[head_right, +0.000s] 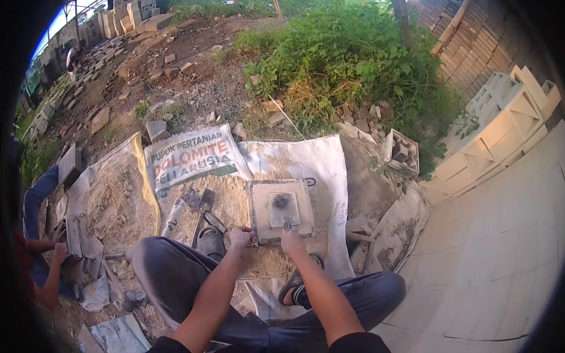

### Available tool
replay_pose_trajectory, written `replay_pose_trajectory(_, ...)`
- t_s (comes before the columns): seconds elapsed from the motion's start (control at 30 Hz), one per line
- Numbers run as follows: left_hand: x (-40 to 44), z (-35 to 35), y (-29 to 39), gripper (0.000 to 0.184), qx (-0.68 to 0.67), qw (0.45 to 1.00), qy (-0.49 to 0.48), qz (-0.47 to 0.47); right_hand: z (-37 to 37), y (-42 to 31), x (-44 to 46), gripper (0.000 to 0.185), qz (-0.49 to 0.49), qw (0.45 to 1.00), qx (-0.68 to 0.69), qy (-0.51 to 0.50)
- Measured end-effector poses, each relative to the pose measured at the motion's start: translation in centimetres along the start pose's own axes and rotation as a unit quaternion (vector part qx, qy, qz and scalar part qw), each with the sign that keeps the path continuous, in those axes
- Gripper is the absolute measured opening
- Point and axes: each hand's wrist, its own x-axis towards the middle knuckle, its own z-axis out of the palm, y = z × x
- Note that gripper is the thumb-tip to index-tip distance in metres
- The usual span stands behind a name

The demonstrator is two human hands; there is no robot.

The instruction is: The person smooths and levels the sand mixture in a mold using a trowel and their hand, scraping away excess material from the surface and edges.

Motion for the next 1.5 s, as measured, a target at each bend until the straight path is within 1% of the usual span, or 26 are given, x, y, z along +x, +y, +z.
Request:
replay_pose_trajectory(0.03,-1.3,-0.1,1.0,0.014,0.0,1.0,0.005,0.005,0.6,1.1,-1.1,0.039,0.012,1.0,0.006,-0.005)
replay_pose_trajectory(0.1,-1.4,0.2,0.5,0.015,-0.014,1.0,0.007,0.004,1.2,3.8,-3.8,0.034,-0.177,0.964,-0.189,-0.057)
replay_pose_trajectory(0.2,-0.1,0.4,-1.0,0.016,-0.064,0.998,-0.005,0.012,-0.4,4.2,-10.7,0.031,-0.097,0.988,-0.09,-0.074)
replay_pose_trajectory(0.27,-0.7,0.5,-0.8,0.01,-0.075,0.997,0.008,0.009,1.4,7.9,-12.3,0.036,-0.099,0.984,-0.116,-0.097)
replay_pose_trajectory(0.3,-0.8,0.4,-0.5,0.023,-0.028,0.999,-0.015,-0.014,-0.5,8.0,-13.0,0.036,-0.096,0.984,-0.121,-0.089)
replay_pose_trajectory(0.33,-1.7,0.8,0.0,0.023,-0.032,0.999,-0.02,-0.009,-3.7,7.0,-14.7,0.039,-0.14,0.965,-0.152,-0.162)
replay_pose_trajectory(0.37,-3.1,0.8,0.4,0.034,0.121,0.985,0.061,0.104,-6.4,5.8,-16.2,0.043,-0.181,0.937,-0.181,-0.237)
replay_pose_trajectory(0.4,-4.6,0.5,1.4,0.045,0.269,0.928,0.143,0.213,-8.2,4.7,-17.0,0.043,-0.182,0.937,-0.183,-0.233)
replay_pose_trajectory(0.43,-6.2,0.0,2.8,0.066,0.322,0.916,0.077,0.228,-9.8,3.7,-17.5,0.048,-0.069,0.976,-0.09,-0.188)
replay_pose_trajectory(0.47,-6.1,0.3,2.5,0.066,0.323,0.915,0.078,0.229,-10.5,3.3,-17.6,0.054,0.048,0.989,0.009,-0.141)
replay_pose_trajectory(0.5,-5.6,0.8,1.9,0.068,0.335,0.911,0.073,0.229,-10.0,3.8,-16.2,0.057,-0.022,0.998,-0.016,-0.063)
replay_pose_trajectory(0.63,-5.7,0.5,3.5,0.073,0.405,0.899,-0.005,0.168,-10.4,2.4,-6.3,0.059,-0.045,0.997,0.01,0.064)
replay_pose_trajectory(0.7,-4.8,0.5,3.2,0.073,0.43,0.886,-0.01,0.175,-8.8,3.0,0.3,0.059,-0.073,0.991,0.0,0.116)
replay_pose_trajectory(0.73,-4.4,0.4,2.8,0.074,0.45,0.875,-0.018,0.176,-8.6,2.7,2.6,0.059,-0.074,0.99,0.009,0.119)
replay_pose_trajectory(0.83,-4.2,0.7,2.4,0.072,0.481,0.849,0.019,0.217,-7.9,1.7,6.9,0.053,0.027,0.998,0.044,-0.034)
replay_pose_trajectory(0.93,-4.1,0.5,3.4,0.067,0.469,0.867,-0.026,0.168,-6.3,3.4,6.6,0.052,0.021,0.998,0.054,-0.029)
replay_pose_trajectory(1.03,-4.4,0.3,3.7,0.065,0.477,0.862,-0.042,0.169,-4.5,7.7,3.9,0.044,-0.016,0.999,-0.041,-0.027)
replay_pose_trajectory(1.07,-4.5,0.7,3.1,0.065,0.48,0.86,-0.052,0.164,-3.7,10.2,2.4,0.044,-0.114,0.989,-0.096,-0.018)
replay_pose_trajectory(1.13,-4.1,1.5,2.6,0.06,0.447,0.869,0.038,0.207,-3.0,12.9,-1.0,0.045,-0.207,0.967,-0.149,-0.006)
replay_pose_trajectory(1.23,-5.1,1.5,3.1,0.064,0.449,0.875,0.023,0.177,-7.1,12.1,-7.7,0.054,-0.093,0.992,-0.078,-0.018)
replay_pose_trajectory(1.3,-5.7,1.3,4.2,0.066,0.455,0.871,0.028,0.183,-14.6,6.7,-12.4,0.056,0.148,0.964,0.007,-0.223)
replay_pose_trajectory(1.33,-6.3,1.0,4.2,0.067,0.464,0.859,0.033,0.211,-14.2,8.2,-13.0,0.056,0.149,0.964,0.007,-0.222)
replay_pose_trajectory(1.4,-6.2,1.3,4.5,0.068,0.464,0.852,0.042,0.239,-13.5,11.8,-14.2,0.054,0.039,0.988,-0.033,-0.145)
replay_pose_trajectory(1.43,-5.5,1.5,4.4,0.071,0.501,0.828,0.041,0.249,-13.0,12.0,-15.0,0.056,0.021,0.996,-0.044,-0.072)
replay_pose_trajectory(1.47,-5.2,1.7,3.9,0.074,0.541,0.799,0.037,0.258,-12.4,11.9,-14.7,0.056,0.021,0.996,-0.046,-0.074)
replay_pose_trajectory(1.5,-5.3,2.0,3.6,0.074,0.543,0.799,0.036,0.258,-11.7,11.7,-14.2,0.057,0.025,0.999,-0.016,-0.02)
